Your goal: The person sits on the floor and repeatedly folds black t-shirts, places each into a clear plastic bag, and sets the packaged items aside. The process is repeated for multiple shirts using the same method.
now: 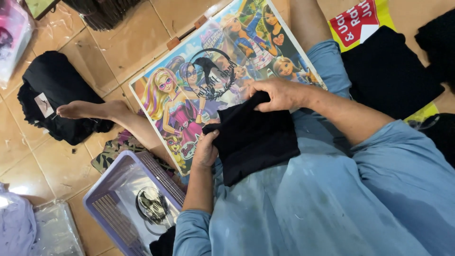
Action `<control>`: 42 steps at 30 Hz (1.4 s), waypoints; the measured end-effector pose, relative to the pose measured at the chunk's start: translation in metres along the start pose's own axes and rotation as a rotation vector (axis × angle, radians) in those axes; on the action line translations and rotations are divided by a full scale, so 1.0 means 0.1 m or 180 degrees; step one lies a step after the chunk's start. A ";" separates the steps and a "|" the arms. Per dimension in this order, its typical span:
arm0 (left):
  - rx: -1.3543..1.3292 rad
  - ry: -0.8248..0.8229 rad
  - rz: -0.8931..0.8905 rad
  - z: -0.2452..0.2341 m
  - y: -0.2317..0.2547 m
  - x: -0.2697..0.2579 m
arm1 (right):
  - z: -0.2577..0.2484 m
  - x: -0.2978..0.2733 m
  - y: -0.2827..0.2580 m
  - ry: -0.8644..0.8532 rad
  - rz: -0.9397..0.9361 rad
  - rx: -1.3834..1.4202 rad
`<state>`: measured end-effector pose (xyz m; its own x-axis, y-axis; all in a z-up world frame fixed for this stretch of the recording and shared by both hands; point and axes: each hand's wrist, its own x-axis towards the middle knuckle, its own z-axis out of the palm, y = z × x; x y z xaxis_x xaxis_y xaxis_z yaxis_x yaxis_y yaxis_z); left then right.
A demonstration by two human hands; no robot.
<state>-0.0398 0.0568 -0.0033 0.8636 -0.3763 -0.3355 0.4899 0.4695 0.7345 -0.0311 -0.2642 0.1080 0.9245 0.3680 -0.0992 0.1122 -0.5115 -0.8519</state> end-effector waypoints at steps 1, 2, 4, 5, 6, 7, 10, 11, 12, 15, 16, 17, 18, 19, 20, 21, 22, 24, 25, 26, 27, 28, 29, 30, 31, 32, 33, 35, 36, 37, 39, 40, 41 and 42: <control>-0.0002 0.0002 -0.0002 0.00 0.00 0.00 | 0.01 0.00 0.05 -0.0003 0.0002 0.0000; -0.0024 0.0011 -0.0024 0.00 0.00 0.01 | 0.01 0.01 0.10 -0.0056 0.0168 0.0288; -0.0042 0.0032 -0.0049 -0.07 -0.03 0.02 | -0.03 0.00 0.09 -0.0118 0.0332 0.0585; -0.0043 0.0057 -0.0078 -0.14 -0.06 0.04 | -0.09 -0.01 0.02 -0.0270 0.0499 0.0489; -0.0044 0.0082 -0.0106 -0.20 -0.08 0.06 | -0.15 -0.03 -0.04 -0.0422 0.0665 0.0393; -0.0043 0.0087 -0.0102 -0.14 -0.03 0.04 | -0.09 -0.04 0.09 -0.0427 0.0661 0.0393; 0.0074 0.0140 -0.0136 0.07 0.11 0.00 | 0.09 -0.09 0.44 -0.0587 0.0975 0.0301; 0.0195 0.0220 -0.0127 0.14 0.16 -0.03 | 0.14 -0.11 0.52 -0.0315 0.0864 0.0756; 0.0317 0.0300 -0.0118 0.20 0.20 -0.05 | 0.19 -0.13 0.59 -0.0041 0.0749 0.1208; 0.0980 0.0327 0.0129 0.38 0.39 -0.12 | 0.35 -0.17 0.49 0.0854 0.0553 0.2092; 0.0985 0.0329 0.0134 0.39 0.38 -0.10 | 0.39 -0.10 0.52 0.0853 0.0545 0.2095; 0.1368 0.0489 0.0434 0.40 0.37 -0.08 | 0.43 -0.04 0.56 0.1039 0.0439 0.2110; 0.1750 0.0648 0.0736 0.42 0.36 -0.07 | 0.47 0.02 0.59 0.1225 0.0332 0.2124; 0.1755 0.0651 0.0747 0.41 0.33 0.00 | 0.46 0.10 0.56 0.1221 0.0320 0.2125; 0.1815 0.0820 0.1002 0.41 0.29 0.06 | 0.45 0.17 0.53 0.1402 0.0269 0.1787; 0.1871 0.0986 0.1261 0.41 0.26 0.12 | 0.44 0.24 0.49 0.1580 0.0215 0.1444; 0.1873 0.0987 0.1275 0.46 0.25 0.16 | 0.48 0.24 0.27 0.1579 0.0201 0.1444; 0.2021 0.0980 0.1783 0.58 0.22 0.27 | 0.55 0.26 -0.16 0.1576 -0.0193 0.1311; 0.2021 0.0977 0.1796 0.76 0.28 0.21 | 0.65 0.25 -0.22 0.1580 -0.0206 0.1306; 0.2023 0.0743 0.1866 0.94 0.34 0.15 | 0.75 0.24 -0.28 0.1462 -0.0422 0.1209; 0.2025 0.0505 0.1931 1.11 0.39 0.09 | 0.86 0.22 -0.33 0.1346 -0.0633 0.1110; 0.2026 0.0499 0.1940 1.15 0.40 0.02 | 0.88 0.20 -0.30 0.1352 -0.0641 0.1105; 0.2006 0.0390 0.1625 1.19 0.41 -0.06 | 0.90 0.18 -0.27 0.1372 -0.0707 0.0998; 0.1983 0.0282 0.1310 1.22 0.42 -0.12 | 0.92 0.16 -0.24 0.1391 -0.0772 0.0890; 0.1980 0.0279 0.1308 1.20 0.40 -0.15 | 0.88 0.15 -0.22 0.1392 -0.0768 0.0887; 0.2005 -0.0200 0.1354 1.18 0.38 -0.17 | 0.85 0.14 -0.19 0.1509 -0.0674 0.0867; 0.2020 -0.0664 0.1392 1.15 0.36 -0.20 | 0.83 0.13 -0.17 0.1612 -0.0576 0.0853; 0.2107 -0.0940 0.1380 1.30 0.44 -0.28 | 0.79 0.10 -0.11 0.1689 -0.0555 0.1353; 0.2198 -0.1228 0.1371 1.39 0.50 -0.31 | 0.76 0.08 -0.08 0.1771 -0.0536 0.1852; 0.2197 -0.1221 0.1395 1.41 0.59 -0.32 | 0.70 0.09 -0.14 0.1761 -0.0555 0.1842; 0.2236 -0.0950 0.1618 1.48 0.77 -0.35 | 0.56 0.08 -0.26 0.1918 -0.0346 0.2462; 0.2231 -0.0949 0.1647 1.44 0.84 -0.33 | 0.50 0.07 -0.34 0.1911 -0.0369 0.2445; 0.2257 -0.0556 0.1981 1.40 0.92 -0.30 | 0.45 0.05 -0.43 0.1989 -0.0251 0.2940; 0.2269 -0.0158 0.2309 1.37 0.99 -0.26 | 0.39 0.03 -0.52 0.2058 -0.0129 0.3435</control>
<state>-0.0304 0.0038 0.1592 0.9105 -0.2305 0.3434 -0.3487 0.0184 0.9370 -0.0484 -0.2063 0.1318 0.9706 -0.2345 -0.0536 0.0725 0.4977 -0.8643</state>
